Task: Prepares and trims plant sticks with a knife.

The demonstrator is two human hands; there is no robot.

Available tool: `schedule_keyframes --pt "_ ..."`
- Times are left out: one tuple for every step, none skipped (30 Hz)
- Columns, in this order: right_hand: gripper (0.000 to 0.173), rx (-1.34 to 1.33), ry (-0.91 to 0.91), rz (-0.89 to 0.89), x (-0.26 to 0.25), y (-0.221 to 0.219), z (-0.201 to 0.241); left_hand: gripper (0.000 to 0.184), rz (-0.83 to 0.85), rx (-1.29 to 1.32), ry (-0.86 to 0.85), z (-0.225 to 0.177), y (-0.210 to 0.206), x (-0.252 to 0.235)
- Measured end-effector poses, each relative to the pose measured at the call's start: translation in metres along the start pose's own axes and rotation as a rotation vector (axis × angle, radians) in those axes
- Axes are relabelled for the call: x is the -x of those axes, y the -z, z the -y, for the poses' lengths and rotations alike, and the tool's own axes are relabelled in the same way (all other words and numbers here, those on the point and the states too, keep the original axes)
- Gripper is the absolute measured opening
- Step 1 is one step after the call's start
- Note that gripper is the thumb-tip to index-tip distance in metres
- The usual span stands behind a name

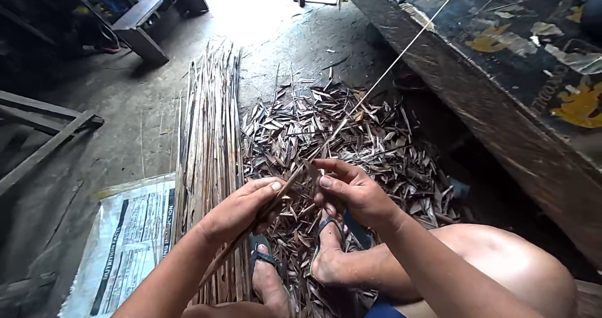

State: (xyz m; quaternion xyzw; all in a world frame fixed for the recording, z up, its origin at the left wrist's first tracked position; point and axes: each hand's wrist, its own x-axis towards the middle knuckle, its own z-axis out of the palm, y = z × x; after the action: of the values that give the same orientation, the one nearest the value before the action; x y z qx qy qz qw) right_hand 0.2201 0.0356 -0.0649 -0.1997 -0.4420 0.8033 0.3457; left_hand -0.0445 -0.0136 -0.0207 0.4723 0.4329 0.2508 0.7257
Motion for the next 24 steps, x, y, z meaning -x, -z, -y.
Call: schedule_keyframes --pt "0.036 0.008 -0.001 0.005 0.000 0.001 0.001 0.041 0.026 0.013 0.005 0.001 0.001 0.001" --pt "0.035 0.021 -0.007 0.012 -0.001 0.003 0.002 0.042 0.040 0.014 0.005 0.002 0.002 0.001" --pt "0.033 0.033 -0.013 0.011 -0.001 0.003 0.003 0.042 0.040 -0.003 0.003 0.003 0.002 0.001" --pt "0.031 0.046 -0.015 -0.004 -0.001 0.004 0.004 0.042 0.024 -0.036 -0.007 0.004 0.001 0.001" --pt "0.030 0.058 -0.009 -0.038 0.000 0.004 0.007 0.041 -0.002 -0.073 -0.019 0.005 -0.001 0.001" --pt "0.030 0.066 0.003 -0.080 -0.001 0.004 0.009 0.039 -0.029 -0.111 -0.029 0.005 -0.003 0.001" --pt "0.030 0.072 0.015 -0.102 -0.002 0.005 0.011 0.038 -0.055 -0.136 -0.039 0.004 -0.005 0.000" --pt "0.032 0.073 0.023 -0.103 -0.002 0.005 0.010 0.037 -0.071 -0.152 -0.047 0.003 -0.007 0.000" --pt "0.033 0.067 0.027 -0.088 -0.001 0.005 0.009 0.038 -0.075 -0.156 -0.051 0.003 -0.009 0.000" --pt "0.035 0.061 0.030 -0.066 0.000 0.004 0.007 0.038 -0.067 -0.150 -0.053 0.002 -0.009 -0.001" --pt "0.037 0.058 0.036 -0.049 0.001 0.004 0.004 0.040 -0.054 -0.134 -0.049 0.002 -0.009 -0.001" --pt "0.037 0.055 0.045 -0.051 0.002 0.003 0.002 0.041 -0.039 -0.115 -0.039 0.001 -0.009 -0.001" --pt "0.036 0.062 0.055 -0.073 0.002 0.003 0.002 0.042 -0.028 -0.096 -0.024 0.000 -0.008 -0.001" --pt "0.035 0.067 0.067 -0.105 0.002 0.004 0.002 0.042 -0.019 -0.077 -0.009 -0.001 -0.008 -0.002" --pt "0.034 0.067 0.078 -0.128 0.002 0.005 0.004 0.042 -0.011 -0.062 -0.004 -0.001 -0.008 -0.002" --pt "0.034 0.070 0.088 -0.140 0.002 0.007 0.005 0.042 -0.012 -0.058 -0.008 0.000 -0.009 -0.003" --pt "0.033 0.075 0.100 -0.157 0.002 0.008 0.007 0.042 -0.016 -0.064 -0.020 0.000 -0.009 -0.005" --pt "0.032 0.084 0.116 -0.186 0.003 0.009 0.010 0.041 -0.019 -0.074 -0.031 -0.001 -0.009 -0.006" --pt "0.032 0.089 0.134 -0.227 0.003 0.011 0.013 0.040 -0.025 -0.082 -0.037 -0.002 -0.010 -0.006" --pt "0.031 0.086 0.151 -0.269 0.002 0.013 0.017 0.040 -0.039 -0.088 -0.030 -0.002 -0.010 -0.005" --pt "0.031 0.071 0.167 -0.296 0.002 0.016 0.019 0.039 -0.053 -0.097 -0.011 -0.002 -0.010 -0.004" --pt "0.032 0.054 0.170 -0.304 0.002 0.019 0.021 0.039 -0.062 -0.097 0.006 -0.002 -0.011 -0.003" --pt "0.033 0.047 0.159 -0.292 0.002 0.019 0.023 0.039 -0.062 -0.088 0.014 -0.002 -0.011 -0.002" --pt "0.035 0.054 0.137 -0.257 0.003 0.018 0.022 0.040 -0.056 -0.075 0.015 -0.001 -0.010 -0.002"
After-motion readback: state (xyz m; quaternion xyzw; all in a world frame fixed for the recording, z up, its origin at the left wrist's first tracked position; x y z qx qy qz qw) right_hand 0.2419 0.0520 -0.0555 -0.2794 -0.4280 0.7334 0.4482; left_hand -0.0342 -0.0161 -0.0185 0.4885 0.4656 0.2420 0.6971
